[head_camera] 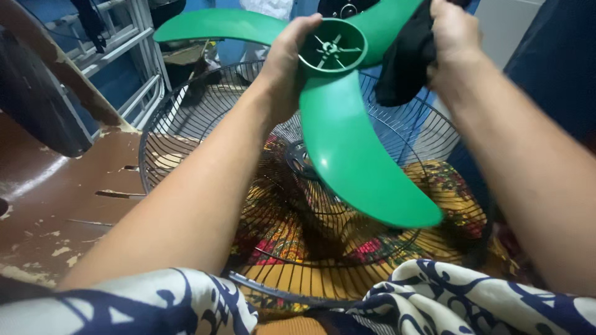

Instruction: The person wipes a detached green fan blade with a black cloth, rotating it to clean both sides and the central hub. The blade is held over the fan's wire cage while the person sits on a mat.

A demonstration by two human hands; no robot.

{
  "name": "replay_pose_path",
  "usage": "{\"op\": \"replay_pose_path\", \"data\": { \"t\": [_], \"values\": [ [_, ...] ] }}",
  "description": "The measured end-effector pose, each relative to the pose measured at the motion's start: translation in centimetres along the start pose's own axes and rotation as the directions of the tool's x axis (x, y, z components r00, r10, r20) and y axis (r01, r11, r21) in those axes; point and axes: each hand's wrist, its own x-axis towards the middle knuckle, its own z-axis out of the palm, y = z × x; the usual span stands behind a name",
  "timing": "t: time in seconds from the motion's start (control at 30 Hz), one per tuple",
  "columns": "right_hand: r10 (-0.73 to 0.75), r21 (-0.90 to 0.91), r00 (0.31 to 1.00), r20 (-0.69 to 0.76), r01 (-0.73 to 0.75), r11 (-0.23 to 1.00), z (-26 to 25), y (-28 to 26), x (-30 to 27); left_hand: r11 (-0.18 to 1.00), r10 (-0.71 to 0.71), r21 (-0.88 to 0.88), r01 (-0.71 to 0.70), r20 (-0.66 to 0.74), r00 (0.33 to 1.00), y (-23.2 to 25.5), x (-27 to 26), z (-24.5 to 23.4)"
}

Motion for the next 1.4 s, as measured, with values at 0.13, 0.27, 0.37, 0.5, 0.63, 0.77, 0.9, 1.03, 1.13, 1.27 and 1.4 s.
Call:
{"op": "replay_pose_path", "data": {
  "t": [0.13,0.27,0.37,0.5,0.63,0.77,0.9,1.03,1.13,1.27,1.4],
  "values": [
    [0.056,0.017,0.953,0.296,-0.064,0.998,-0.3,-2.4,-1.7,0.99,0.104,-0.086,-0.115,-0.123,0.987,0.3,1.1,-0.6],
    [0.193,-0.352,0.881,0.431,-0.032,0.935,1.7,-4.1,-5.0,0.971,0.227,0.165,-0.173,-0.41,0.883,-0.9,2.7,-1.2],
    [0.273,-0.565,0.828,0.49,0.063,0.823,4.5,-5.0,-7.8,0.945,0.318,0.247,-0.213,-0.549,0.773,-1.8,4.1,-0.7],
    [0.214,-0.616,0.892,0.398,0.087,0.783,6.9,-4.9,-11.0,0.902,0.431,0.332,-0.276,-0.66,0.615,-1.9,3.2,0.4],
    [0.017,-0.717,0.886,0.463,0.363,0.594,6.0,-4.8,-9.1,0.952,-0.203,-0.258,0.164,-0.13,0.97,-0.8,0.9,1.5],
    [0.037,-0.927,0.952,0.305,0.288,0.238,2.5,-5.8,-5.5,0.889,-0.351,0.384,0.251,0.216,0.911,1.7,-0.6,0.5],
    [0.107,-0.936,0.929,0.353,0.35,0.048,-0.3,-8.5,-3.8,0.81,0.25,0.508,-0.292,0.151,0.956,4.7,0.0,-0.9],
    [0.141,-0.906,0.898,0.416,0.423,-0.024,-0.5,-10.5,-4.2,0.648,-0.083,0.76,0.051,0.004,0.997,5.0,-0.1,-0.7],
    [0.251,-0.897,0.868,0.428,0.442,0.002,1.0,-10.8,-4.1,0.914,-0.209,0.375,0.155,0.107,0.972,2.4,-0.2,1.2],
    [0.285,-0.76,0.712,0.642,0.64,0.114,4.6,-9.0,-5.4,0.941,-0.064,0.323,0.1,-0.121,0.991,1.2,-1.1,1.5],
    [0.29,-0.764,0.706,0.645,0.603,0.23,5.5,-7.6,-6.5,0.945,0.045,0.327,0.025,-0.206,0.978,2.1,-1.4,1.5]
  ]
}}
